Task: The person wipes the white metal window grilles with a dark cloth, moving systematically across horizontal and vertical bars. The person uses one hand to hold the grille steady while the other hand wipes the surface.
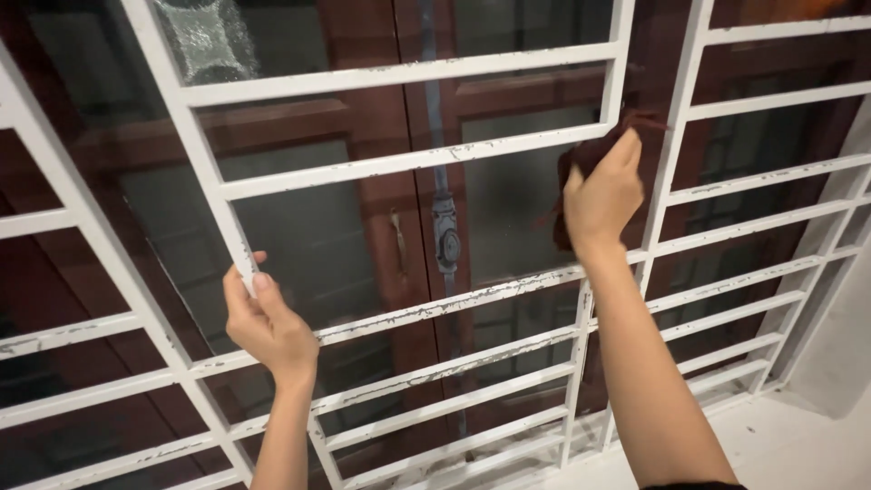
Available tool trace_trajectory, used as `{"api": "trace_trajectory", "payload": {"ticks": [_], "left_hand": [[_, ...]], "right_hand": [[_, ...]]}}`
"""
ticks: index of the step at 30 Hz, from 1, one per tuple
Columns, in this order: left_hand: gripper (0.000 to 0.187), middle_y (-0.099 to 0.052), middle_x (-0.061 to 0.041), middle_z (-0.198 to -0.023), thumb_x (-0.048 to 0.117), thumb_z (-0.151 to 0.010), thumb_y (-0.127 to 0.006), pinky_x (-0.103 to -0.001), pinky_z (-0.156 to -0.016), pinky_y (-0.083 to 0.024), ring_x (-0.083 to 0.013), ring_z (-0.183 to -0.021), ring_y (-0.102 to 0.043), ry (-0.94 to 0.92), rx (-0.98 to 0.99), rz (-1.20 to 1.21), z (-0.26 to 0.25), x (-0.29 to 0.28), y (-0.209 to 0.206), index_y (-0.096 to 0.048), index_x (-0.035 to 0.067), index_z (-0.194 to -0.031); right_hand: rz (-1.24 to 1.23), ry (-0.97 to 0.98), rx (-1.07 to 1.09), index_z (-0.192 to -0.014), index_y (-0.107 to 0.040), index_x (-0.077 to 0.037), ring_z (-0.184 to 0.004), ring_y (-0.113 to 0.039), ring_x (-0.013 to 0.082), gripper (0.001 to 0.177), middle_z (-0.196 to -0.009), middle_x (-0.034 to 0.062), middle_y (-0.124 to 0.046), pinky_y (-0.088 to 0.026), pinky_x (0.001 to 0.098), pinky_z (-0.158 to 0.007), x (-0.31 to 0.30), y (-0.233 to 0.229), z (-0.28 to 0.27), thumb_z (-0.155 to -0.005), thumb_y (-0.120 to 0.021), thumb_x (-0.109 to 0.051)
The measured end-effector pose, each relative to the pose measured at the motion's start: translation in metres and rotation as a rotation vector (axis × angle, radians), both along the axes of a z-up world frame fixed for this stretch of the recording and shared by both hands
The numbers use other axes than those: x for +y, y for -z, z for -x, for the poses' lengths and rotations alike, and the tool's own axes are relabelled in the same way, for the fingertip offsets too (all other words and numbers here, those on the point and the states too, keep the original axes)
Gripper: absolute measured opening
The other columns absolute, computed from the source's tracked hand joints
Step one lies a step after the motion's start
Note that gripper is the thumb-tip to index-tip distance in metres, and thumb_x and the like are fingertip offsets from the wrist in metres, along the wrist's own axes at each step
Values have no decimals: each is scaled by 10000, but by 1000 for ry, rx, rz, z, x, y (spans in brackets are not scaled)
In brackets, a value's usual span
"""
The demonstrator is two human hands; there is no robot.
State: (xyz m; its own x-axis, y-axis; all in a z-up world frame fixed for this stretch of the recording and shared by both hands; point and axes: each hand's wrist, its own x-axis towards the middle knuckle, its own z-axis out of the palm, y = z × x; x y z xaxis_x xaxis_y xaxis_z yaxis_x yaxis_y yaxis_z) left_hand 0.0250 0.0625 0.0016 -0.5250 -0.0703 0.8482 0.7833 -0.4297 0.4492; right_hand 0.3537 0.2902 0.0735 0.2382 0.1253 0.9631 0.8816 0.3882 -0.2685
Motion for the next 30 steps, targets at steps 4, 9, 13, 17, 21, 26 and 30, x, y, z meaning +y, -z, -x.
{"api": "trace_trajectory", "payload": {"ticks": [4, 9, 13, 17, 21, 26, 30], "left_hand": [[343, -508, -70, -586, 294, -1120, -455, -290, -515, -360, -160, -455, -427, -34, -6, 15, 2, 2, 2, -673, 47, -1215], [314, -478, -38, -559, 294, -1118, -466, -259, -523, -353, -127, -446, -388, -28, -29, 26, 0, -1, -3, -662, 63, -1199], [276, -503, -60, -565, 261, -1116, -506, -276, -527, -352, -149, -460, -424, -15, -11, 28, -4, -6, -4, -660, 46, -1195], [261, -495, -60, -537, 240, -1117, -527, -255, -525, -340, -143, -452, -435, 13, 17, 13, -3, -7, -4, -654, 27, -1196], [223, -504, -58, -535, 203, -1114, -548, -252, -516, -337, -143, -437, -436, 23, 14, -2, -2, -4, -3, -656, 23, -1188], [178, -505, -61, -516, 143, -1090, -578, -253, -517, -342, -150, -441, -451, 39, -2, 1, -8, -9, -7, -661, 18, -1187], [163, -477, -52, -502, 133, -1081, -583, -263, -520, -334, -152, -454, -438, 34, 0, -1, -9, -11, -7, -662, 26, -1176]], "right_hand": [[138, -500, 221, -970, -729, -116, -734, -682, 267, 170, -783, 63, -703, -525, 444, -680, 15, -18, -32, -834, -800, -188], [573, -863, 482, -1101, -677, -31, -896, -674, 360, 570, -981, 213, -694, -506, 515, -838, -17, -9, -45, -714, -885, -394], [850, -634, 333, -1271, -611, -15, -1170, -606, 531, 743, -1220, 321, -645, -441, 600, -962, -43, 49, -54, -775, -811, -531], [574, -581, 156, -1030, -657, -39, -1161, -599, 517, 375, -1241, 255, -571, -461, 553, -991, -20, 91, -54, -900, -785, -366], [319, -283, 0, -986, -704, 12, -1137, -609, 411, 294, -1051, 221, -678, -454, 517, -960, -63, 104, -40, -1022, -700, -279], [300, 23, -170, -921, -730, -100, -1144, -577, 252, 201, -1008, 44, -671, -443, 397, -959, -97, 128, -36, -920, -748, -301], [294, -73, -178, -928, -730, -67, -1051, -632, 323, 278, -921, 98, -677, -507, 447, -849, -91, 84, -59, -937, -753, -344]]}}
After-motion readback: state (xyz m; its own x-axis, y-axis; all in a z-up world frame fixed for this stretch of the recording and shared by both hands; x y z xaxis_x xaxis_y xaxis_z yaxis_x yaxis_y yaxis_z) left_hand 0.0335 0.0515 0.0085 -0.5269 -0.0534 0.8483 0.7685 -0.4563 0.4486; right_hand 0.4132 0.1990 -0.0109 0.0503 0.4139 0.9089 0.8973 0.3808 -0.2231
